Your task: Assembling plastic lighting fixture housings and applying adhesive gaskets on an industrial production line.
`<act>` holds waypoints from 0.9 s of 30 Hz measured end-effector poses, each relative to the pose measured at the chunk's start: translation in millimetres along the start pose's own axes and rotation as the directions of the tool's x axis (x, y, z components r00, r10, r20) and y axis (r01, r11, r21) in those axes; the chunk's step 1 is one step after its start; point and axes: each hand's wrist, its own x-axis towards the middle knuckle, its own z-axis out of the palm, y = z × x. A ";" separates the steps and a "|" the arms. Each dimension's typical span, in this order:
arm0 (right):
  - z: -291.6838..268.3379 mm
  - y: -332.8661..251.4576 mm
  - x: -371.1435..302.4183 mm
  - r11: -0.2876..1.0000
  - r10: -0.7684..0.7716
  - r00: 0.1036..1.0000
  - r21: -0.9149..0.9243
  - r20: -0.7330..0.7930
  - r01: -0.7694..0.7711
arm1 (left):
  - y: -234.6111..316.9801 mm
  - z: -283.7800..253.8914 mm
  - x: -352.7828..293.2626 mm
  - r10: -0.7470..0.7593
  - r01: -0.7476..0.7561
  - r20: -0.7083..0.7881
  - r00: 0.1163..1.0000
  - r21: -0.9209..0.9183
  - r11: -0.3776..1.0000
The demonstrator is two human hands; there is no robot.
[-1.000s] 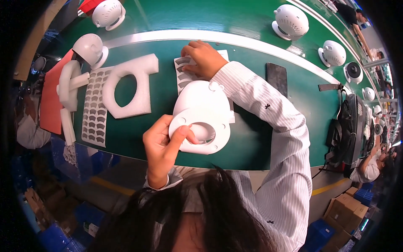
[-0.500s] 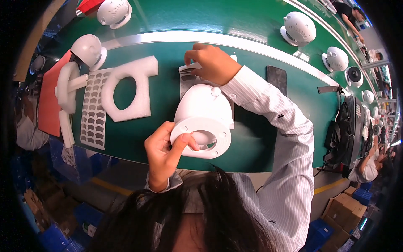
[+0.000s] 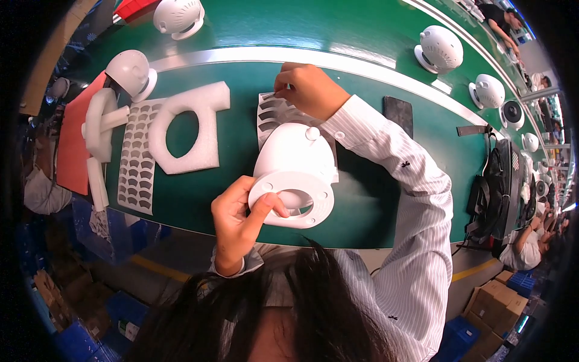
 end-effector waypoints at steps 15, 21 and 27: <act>3.0 -10.5 -3.3 0.989 0.100 0.985 -0.092 -0.141 -0.114 | 2.8 -0.1 4.0 -0.008 0.009 -0.017 1.000 0.025 1.000; -37.5 -17.2 4.3 0.987 0.055 0.947 0.162 -0.316 -0.003 | 11.4 6.3 15.3 -0.014 0.017 -0.069 0.997 0.032 0.999; -112.2 -97.2 -16.1 0.990 0.028 0.979 0.132 0.204 -0.056 | 10.9 13.9 40.3 -0.086 0.080 -0.236 0.968 -0.035 0.996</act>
